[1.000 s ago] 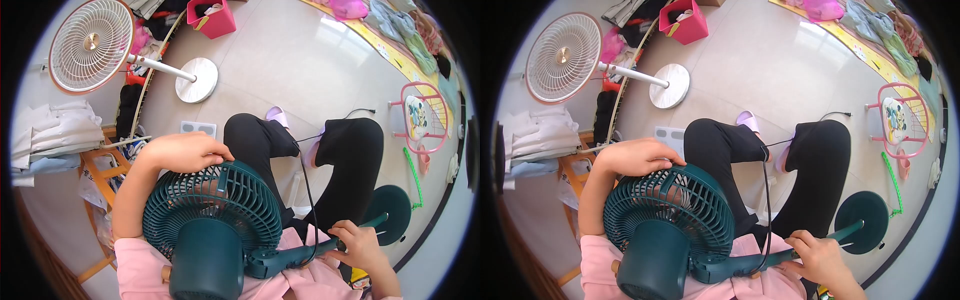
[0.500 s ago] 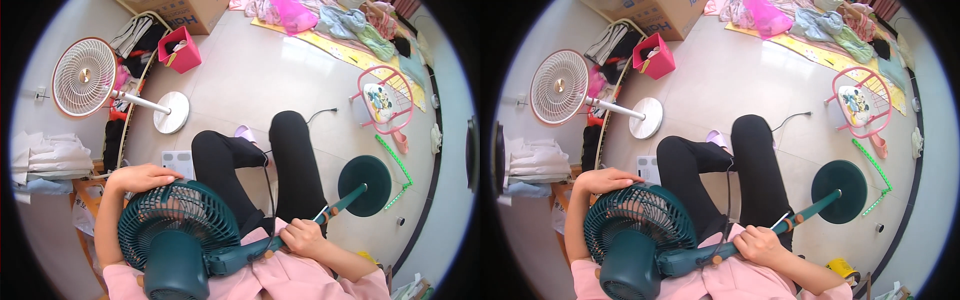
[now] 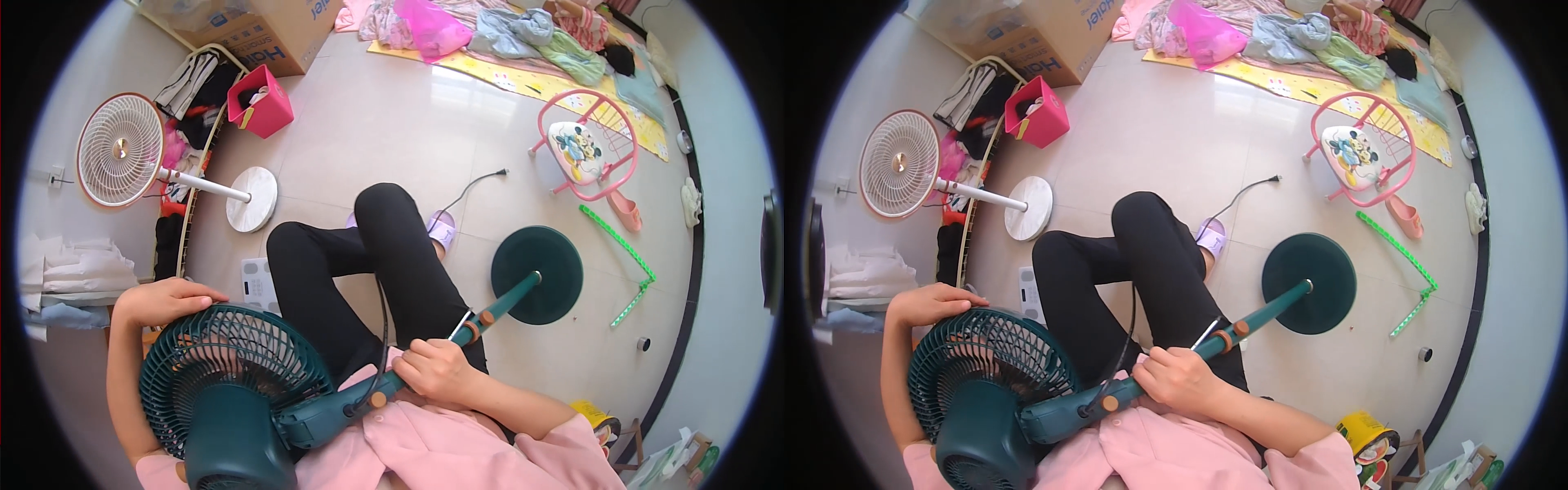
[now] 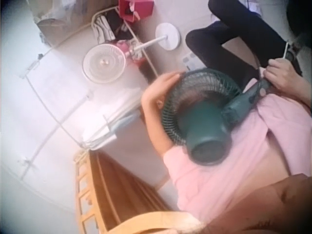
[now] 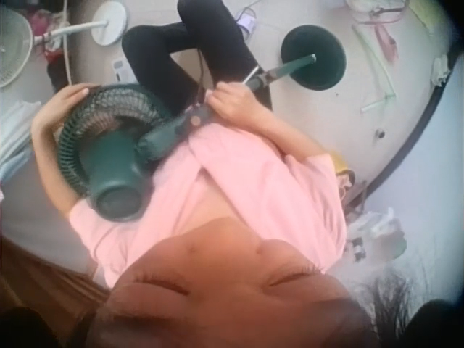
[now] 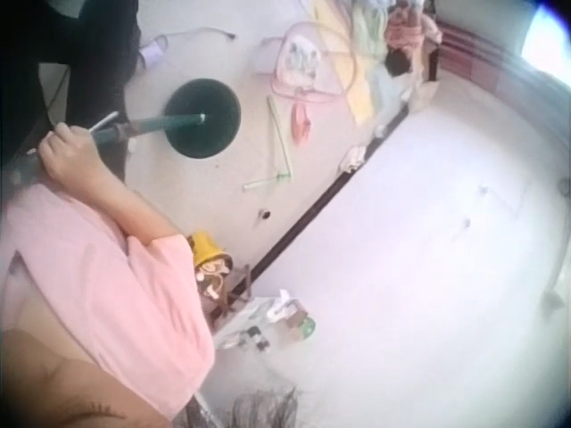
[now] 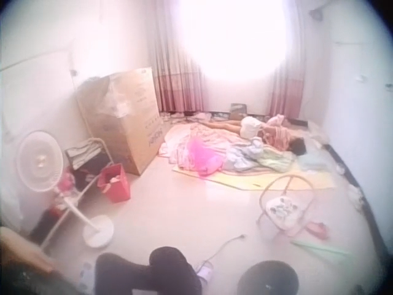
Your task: The person uses a screwdriver to tighten a screw on the motor housing of a green fan, then picks up and handles a second white fan.
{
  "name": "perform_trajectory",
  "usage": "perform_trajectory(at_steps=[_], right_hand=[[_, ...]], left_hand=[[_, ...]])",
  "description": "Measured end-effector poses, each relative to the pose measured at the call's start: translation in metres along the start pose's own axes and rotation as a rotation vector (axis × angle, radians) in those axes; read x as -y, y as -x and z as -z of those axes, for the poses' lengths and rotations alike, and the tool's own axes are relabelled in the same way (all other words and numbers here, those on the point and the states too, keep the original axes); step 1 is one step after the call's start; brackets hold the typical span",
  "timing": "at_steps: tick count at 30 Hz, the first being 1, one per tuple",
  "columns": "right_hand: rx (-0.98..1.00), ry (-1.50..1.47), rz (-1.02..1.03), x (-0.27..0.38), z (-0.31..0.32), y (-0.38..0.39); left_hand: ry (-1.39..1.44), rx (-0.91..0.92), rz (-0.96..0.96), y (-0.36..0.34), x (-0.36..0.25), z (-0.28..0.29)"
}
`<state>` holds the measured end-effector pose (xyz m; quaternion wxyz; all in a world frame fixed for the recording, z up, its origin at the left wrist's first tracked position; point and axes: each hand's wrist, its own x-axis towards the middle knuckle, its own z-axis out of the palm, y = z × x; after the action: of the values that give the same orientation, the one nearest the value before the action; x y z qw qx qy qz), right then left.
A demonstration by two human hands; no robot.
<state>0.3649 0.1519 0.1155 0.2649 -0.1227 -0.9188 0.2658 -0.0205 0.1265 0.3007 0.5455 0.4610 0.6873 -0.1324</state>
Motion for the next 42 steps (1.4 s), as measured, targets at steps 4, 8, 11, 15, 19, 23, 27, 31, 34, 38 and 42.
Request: perform_trajectory(at_steps=[4,8,11,15,19,23,27,31,34,38,42], right_hand=[[-0.059,-0.013,-0.017,-0.007,0.001,0.007],[-0.172,-0.003,0.033,-0.009,-0.002,0.008],[-0.158,0.023,0.047,-0.016,-0.004,0.015],[-0.176,0.027,0.027,-0.027,0.012,0.011],[-0.294,0.058,-0.085,-0.042,0.043,0.009],[-0.41,0.133,-0.145,-0.059,0.072,0.001],[-0.524,0.295,-0.362,-0.08,0.094,0.018],[-0.699,0.3,-0.449,-0.101,0.095,0.015],[-0.808,0.263,-0.563,-0.102,0.1,0.004],[-0.894,0.326,-0.647,-0.127,0.097,0.006],[-0.972,0.335,-0.744,-0.156,0.096,0.01]], left_hand=[[0.087,0.008,0.058,-0.002,-0.011,0.002],[0.027,0.006,0.11,0.019,-0.041,0.009],[-0.006,0.023,0.077,0.002,-0.052,0.016],[0.071,0.002,0.03,0.011,-0.069,0.035],[0.134,-0.122,-0.165,0.038,-0.077,0.06],[0.805,-0.268,-0.309,0.054,-0.051,0.068],[1.144,-0.205,-0.598,0.001,-0.069,0.066],[0.967,-0.559,-0.74,0.002,-0.103,0.068],[0.636,-0.959,-0.87,-0.038,-0.118,0.063],[0.622,-1.033,-0.967,-0.039,-0.158,0.055],[0.999,-0.438,-0.833,-0.007,-0.177,0.053]])
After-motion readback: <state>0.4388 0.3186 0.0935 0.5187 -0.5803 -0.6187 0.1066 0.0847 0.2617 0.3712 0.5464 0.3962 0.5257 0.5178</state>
